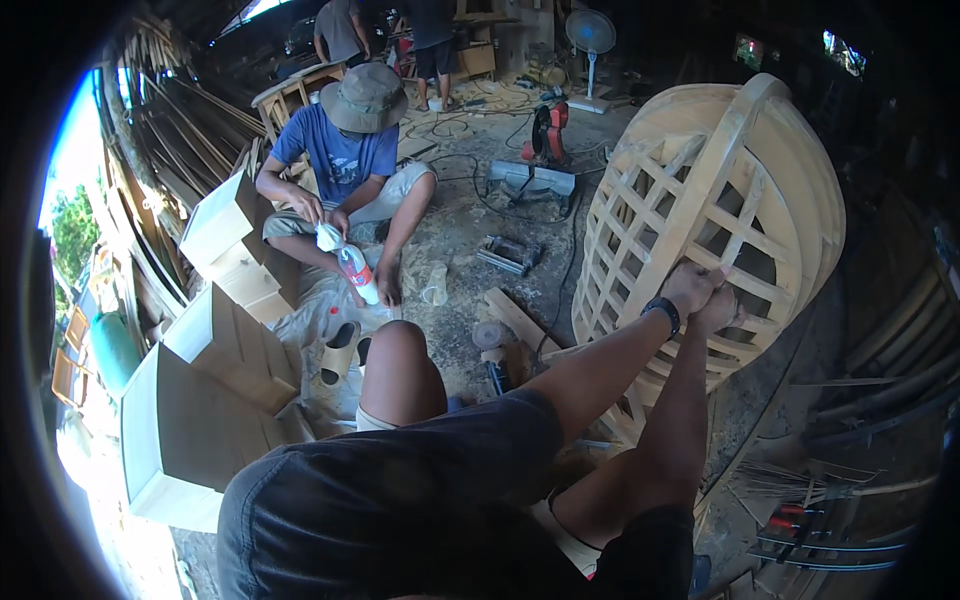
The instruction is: The person sands a wooden piece using a power sander, applies glue to it, fits it into a curved wooden lattice frame, and secures it with a nail gun.
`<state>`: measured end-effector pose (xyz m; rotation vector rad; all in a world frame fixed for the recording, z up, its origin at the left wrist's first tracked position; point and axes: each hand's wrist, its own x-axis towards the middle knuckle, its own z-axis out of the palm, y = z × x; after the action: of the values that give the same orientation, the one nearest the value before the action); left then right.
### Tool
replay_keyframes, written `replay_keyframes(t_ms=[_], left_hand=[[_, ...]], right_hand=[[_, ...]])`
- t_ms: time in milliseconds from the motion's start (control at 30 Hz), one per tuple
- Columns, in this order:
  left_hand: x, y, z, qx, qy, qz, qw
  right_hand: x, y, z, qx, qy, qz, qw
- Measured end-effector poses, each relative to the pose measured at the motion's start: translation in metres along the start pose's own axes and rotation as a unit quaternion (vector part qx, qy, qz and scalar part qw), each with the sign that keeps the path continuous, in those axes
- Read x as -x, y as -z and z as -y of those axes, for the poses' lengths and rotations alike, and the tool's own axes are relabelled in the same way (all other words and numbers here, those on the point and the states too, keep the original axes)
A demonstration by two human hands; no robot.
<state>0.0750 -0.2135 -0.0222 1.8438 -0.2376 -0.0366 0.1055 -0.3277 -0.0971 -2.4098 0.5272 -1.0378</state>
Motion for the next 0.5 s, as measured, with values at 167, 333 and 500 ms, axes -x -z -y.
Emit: replay_keyframes(t_ms=[167,333,500], left_hand=[[0.0,-0.011,0.001,-0.005,-0.01,-0.021,1.0],[-0.003,-0.027,0.004,-0.016,-0.091,-0.113,0.989],[0.025,-0.042,-0.01,0.172,-0.001,-0.092,0.981]], right_hand=[[-0.007,0.003,-0.003,0.003,0.004,-0.001,1.0],[-0.01,0.01,0.003,-0.004,0.011,0.0,1.0],[0.004,0.008,-0.035,0.03,0.016,0.018,0.999]])
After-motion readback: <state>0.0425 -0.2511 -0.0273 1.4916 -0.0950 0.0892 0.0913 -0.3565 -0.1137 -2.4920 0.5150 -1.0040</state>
